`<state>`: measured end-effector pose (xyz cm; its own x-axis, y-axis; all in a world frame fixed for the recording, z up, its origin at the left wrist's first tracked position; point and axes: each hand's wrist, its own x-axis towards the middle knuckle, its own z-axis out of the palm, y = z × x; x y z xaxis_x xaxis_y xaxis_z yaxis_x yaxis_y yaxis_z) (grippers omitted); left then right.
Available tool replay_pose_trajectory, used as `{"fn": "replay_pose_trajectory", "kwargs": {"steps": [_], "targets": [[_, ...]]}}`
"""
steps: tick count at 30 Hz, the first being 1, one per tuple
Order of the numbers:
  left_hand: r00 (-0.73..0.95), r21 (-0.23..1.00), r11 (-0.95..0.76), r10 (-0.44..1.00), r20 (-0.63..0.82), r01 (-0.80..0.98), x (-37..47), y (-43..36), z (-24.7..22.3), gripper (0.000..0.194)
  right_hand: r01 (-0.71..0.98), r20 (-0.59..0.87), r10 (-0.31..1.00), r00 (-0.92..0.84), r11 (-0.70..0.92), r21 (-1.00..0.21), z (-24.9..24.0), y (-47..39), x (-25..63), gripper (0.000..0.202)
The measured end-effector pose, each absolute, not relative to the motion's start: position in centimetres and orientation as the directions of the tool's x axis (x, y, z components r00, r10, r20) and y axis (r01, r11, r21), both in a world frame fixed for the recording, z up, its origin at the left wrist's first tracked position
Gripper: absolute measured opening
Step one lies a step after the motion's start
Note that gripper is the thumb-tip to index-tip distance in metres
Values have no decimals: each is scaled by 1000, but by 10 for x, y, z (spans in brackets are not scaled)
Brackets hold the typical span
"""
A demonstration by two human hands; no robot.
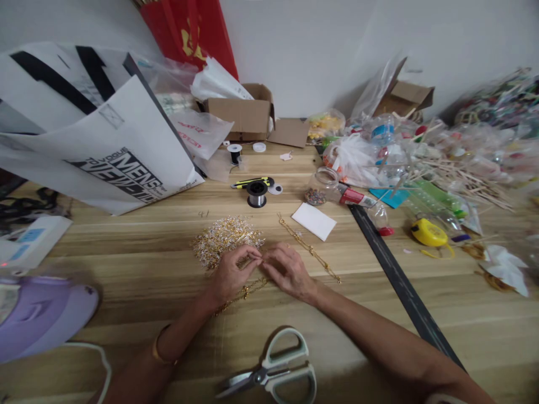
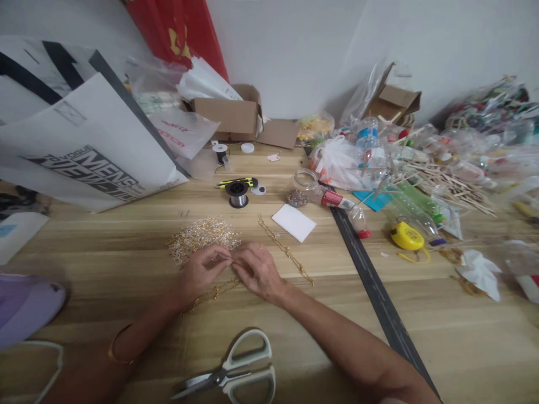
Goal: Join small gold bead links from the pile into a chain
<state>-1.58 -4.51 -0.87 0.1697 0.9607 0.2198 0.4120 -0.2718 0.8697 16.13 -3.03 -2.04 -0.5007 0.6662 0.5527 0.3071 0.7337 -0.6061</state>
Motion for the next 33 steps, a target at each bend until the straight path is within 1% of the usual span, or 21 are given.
{"fn": "replay_pose_trajectory", "kwargs": {"steps": [5,11,14,19,24,30,33], "targets": [[137,902,-222,973,183,370,-16,-44,-8,2,365,542,688,-483,720,-590,-21,-31,161,6],[109,914,-207,978,180,348,-17,-43,-10,5,341,574,702,-421,709,-617,-21,-31,163,22],[120,903,-238,971,209,357,-17,-43,-10,4,339,582,692,-426,719,-607,-21,-31,162,25],[172,876,-292,955,243,383,-16,-44,-10,2,358,587,668,-458,743,-566,-21,-31,161,21],[169,854,-304,952,256,422,-16,-44,-11,3,365,574,655,-491,753,-548,-21,-29,162,9],[162,826,-332,943,291,455,-15,-45,-9,3,439,517,700,-493,713,-546,-21,-29,164,10],[143,815,-339,940,309,470,-15,-44,-10,4,465,500,730,-466,683,-564,-22,-28,164,13]]}}
